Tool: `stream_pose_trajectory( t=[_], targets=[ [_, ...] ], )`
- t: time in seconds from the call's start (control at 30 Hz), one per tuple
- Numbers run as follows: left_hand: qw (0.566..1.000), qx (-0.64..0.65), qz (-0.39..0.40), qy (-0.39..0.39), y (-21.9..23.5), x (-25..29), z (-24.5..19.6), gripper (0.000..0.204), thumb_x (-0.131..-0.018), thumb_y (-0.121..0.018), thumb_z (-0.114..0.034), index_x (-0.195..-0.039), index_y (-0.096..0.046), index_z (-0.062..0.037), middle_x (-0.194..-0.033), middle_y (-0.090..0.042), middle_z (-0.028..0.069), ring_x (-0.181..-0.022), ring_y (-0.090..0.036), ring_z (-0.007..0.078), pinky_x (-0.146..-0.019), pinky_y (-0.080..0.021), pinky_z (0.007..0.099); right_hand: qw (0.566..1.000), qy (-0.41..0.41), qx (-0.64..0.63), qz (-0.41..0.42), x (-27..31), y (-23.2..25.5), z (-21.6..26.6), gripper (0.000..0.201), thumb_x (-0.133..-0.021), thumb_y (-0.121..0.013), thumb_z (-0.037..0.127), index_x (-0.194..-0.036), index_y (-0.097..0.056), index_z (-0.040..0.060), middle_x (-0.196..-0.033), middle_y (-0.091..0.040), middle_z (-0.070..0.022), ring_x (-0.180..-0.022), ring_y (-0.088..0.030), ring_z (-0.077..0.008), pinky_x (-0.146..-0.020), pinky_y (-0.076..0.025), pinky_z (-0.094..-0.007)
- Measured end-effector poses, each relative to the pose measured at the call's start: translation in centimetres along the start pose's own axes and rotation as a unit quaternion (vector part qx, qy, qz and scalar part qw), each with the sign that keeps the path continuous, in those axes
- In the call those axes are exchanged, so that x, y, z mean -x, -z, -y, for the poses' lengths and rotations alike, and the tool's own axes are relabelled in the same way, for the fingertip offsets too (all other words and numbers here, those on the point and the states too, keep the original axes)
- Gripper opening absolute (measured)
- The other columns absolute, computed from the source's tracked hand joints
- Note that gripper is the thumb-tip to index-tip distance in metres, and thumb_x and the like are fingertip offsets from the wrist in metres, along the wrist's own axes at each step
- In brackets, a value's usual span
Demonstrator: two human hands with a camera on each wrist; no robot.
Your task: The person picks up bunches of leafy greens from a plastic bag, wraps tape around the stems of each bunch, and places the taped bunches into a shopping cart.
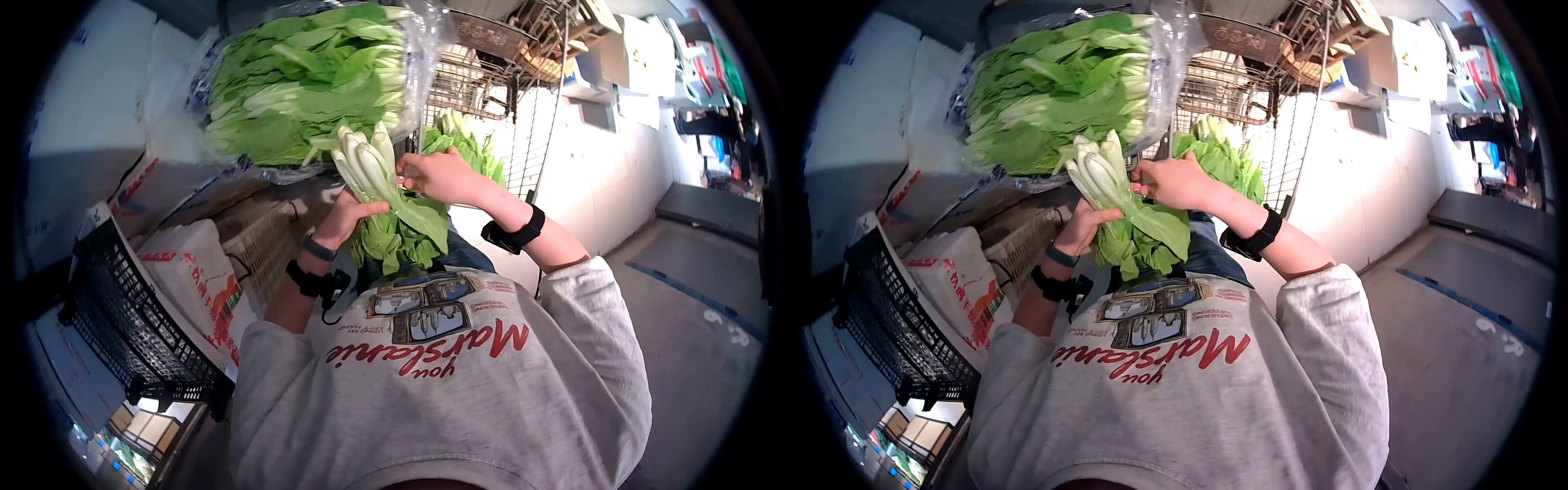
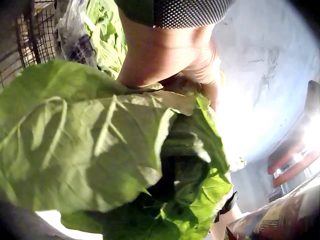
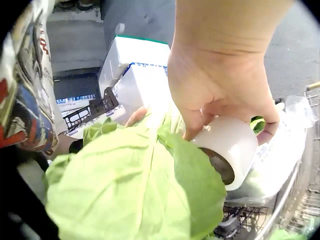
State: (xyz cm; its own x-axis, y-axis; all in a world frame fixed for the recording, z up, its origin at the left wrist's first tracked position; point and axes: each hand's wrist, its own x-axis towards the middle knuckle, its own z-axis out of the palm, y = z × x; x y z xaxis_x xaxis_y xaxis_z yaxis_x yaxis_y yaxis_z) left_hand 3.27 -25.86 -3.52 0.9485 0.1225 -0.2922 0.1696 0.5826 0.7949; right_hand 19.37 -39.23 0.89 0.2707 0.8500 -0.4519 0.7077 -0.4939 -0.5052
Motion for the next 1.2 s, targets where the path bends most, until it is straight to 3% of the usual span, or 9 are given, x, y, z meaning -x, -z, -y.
stream_pose_trajectory(
  t=[0.33, 0.47, 0.6, 0.67, 0.87, 1.0, 1.07, 1.13, 1.2],
  targets=[
    [0.988, -0.095, 0.027, 0.116, -5.6, -7.6, 4.8, 0.066, -0.063, -0.079, -0.015, -0.120, -0.048, -0.0014, -0.111, -0.058, 0.0062, -0.102, -0.055, 0.0161, -0.089, -0.044, 0.0289, 0.988, 0.120, -0.090, -0.037, 4.0, 0.1, -13.4, 0.018, -0.077, -0.052, 0.016, -0.083, -0.068, 0.0211, -0.081, -0.065, 0.0026, -0.081, -0.058, -0.0166, -0.082, -0.027, -0.0360],
    [0.984, -0.062, 0.115, 0.119, -9.0, -10.0, 6.6, 0.064, -0.061, -0.077, -0.042, -0.106, -0.054, -0.0024, -0.095, -0.055, 0.0053, -0.093, -0.053, 0.0189, -0.105, -0.029, 0.0392, 0.960, 0.072, 0.099, -0.252, 2.7, -2.2, -28.5, 0.009, -0.063, -0.056, 0.016, -0.065, -0.064, 0.0202, -0.066, -0.059, 0.0029, -0.067, -0.057, -0.0186, -0.064, -0.035, -0.0415],
    [0.983, -0.149, 0.022, 0.104, -12.5, -12.7, 4.8, 0.053, -0.074, -0.070, -0.022, -0.117, -0.050, 0.0026, -0.107, -0.058, 0.0133, -0.099, -0.057, 0.0228, -0.092, -0.044, 0.0387, 0.819, -0.188, -0.504, -0.200, 7.0, 5.0, -38.8, 0.015, -0.086, -0.054, 0.019, -0.084, -0.065, 0.0102, -0.069, -0.061, 0.0018, -0.061, -0.052, -0.0077, -0.057, -0.040, -0.0212],
    [0.978, -0.077, -0.076, 0.179, -13.6, -16.6, 6.9, 0.044, -0.079, -0.066, -0.017, -0.116, -0.051, 0.0013, -0.105, -0.060, 0.0121, -0.094, -0.059, 0.0212, -0.082, -0.050, 0.0325, 0.824, -0.099, -0.507, -0.234, 8.3, 6.7, -41.1, 0.020, -0.090, -0.052, 0.024, -0.086, -0.063, 0.0084, -0.069, -0.059, 0.0036, -0.057, -0.049, -0.0045, -0.051, -0.037, -0.0177],
    [0.976, -0.076, -0.053, 0.197, -18.1, -30.4, 15.2, 0.043, -0.079, -0.068, -0.022, -0.113, -0.052, -0.0022, -0.104, -0.059, 0.0086, -0.088, -0.060, 0.0169, -0.075, -0.051, 0.0281, 0.741, -0.218, -0.622, -0.127, 7.9, 2.3, -40.6, 0.019, -0.087, -0.047, 0.007, -0.097, -0.063, 0.0063, -0.086, -0.064, -0.0034, -0.074, -0.058, -0.0111, -0.067, -0.047, -0.0231],
    [0.924, -0.263, -0.085, 0.266, -10.0, -36.6, 30.1, 0.068, -0.069, -0.076, -0.033, -0.119, -0.048, 0.0032, -0.110, -0.057, 0.0122, -0.093, -0.057, 0.0188, -0.082, -0.046, 0.0284, 0.699, -0.220, -0.670, -0.120, 7.1, -1.1, -39.7, 0.015, -0.090, -0.054, 0.018, -0.096, -0.062, 0.0070, -0.087, -0.064, -0.0028, -0.078, -0.058, -0.0110, -0.070, -0.045, -0.0220],
    [0.887, -0.311, -0.151, 0.307, -12.1, -36.2, 28.5, 0.078, -0.066, -0.075, -0.038, -0.122, -0.044, 0.0068, -0.118, -0.053, 0.0174, -0.102, -0.054, 0.0231, -0.086, -0.044, 0.0299, 0.691, -0.232, -0.675, -0.114, 6.8, -2.3, -39.9, 0.013, -0.088, -0.056, 0.017, -0.096, -0.062, 0.0084, -0.086, -0.063, -0.0022, -0.078, -0.057, -0.0107, -0.071, -0.043, -0.0221],
    [0.905, -0.289, 0.031, 0.310, -11.4, -35.3, 27.5, 0.084, -0.068, -0.073, -0.040, -0.127, -0.038, 0.0081, -0.124, -0.048, 0.0226, -0.112, -0.049, 0.0286, -0.092, -0.041, 0.0329, 0.731, -0.205, -0.642, -0.111, 6.8, -2.8, -39.5, 0.016, -0.085, -0.058, 0.021, -0.098, -0.062, 0.0116, -0.090, -0.062, -0.0002, -0.084, -0.056, -0.0111, -0.073, -0.043, -0.0261],
    [0.868, -0.433, -0.077, 0.231, -12.9, -33.0, 25.6, 0.079, -0.071, -0.069, -0.039, -0.128, -0.038, 0.0061, -0.125, -0.048, 0.0240, -0.115, -0.048, 0.0301, -0.094, -0.039, 0.0345, 0.717, -0.238, -0.652, -0.061, 7.4, -1.2, -37.9, 0.023, -0.082, -0.060, 0.026, -0.101, -0.062, 0.0150, -0.095, -0.061, 0.0018, -0.090, -0.054, -0.0115, -0.076, -0.042, -0.0300]
  ],
)
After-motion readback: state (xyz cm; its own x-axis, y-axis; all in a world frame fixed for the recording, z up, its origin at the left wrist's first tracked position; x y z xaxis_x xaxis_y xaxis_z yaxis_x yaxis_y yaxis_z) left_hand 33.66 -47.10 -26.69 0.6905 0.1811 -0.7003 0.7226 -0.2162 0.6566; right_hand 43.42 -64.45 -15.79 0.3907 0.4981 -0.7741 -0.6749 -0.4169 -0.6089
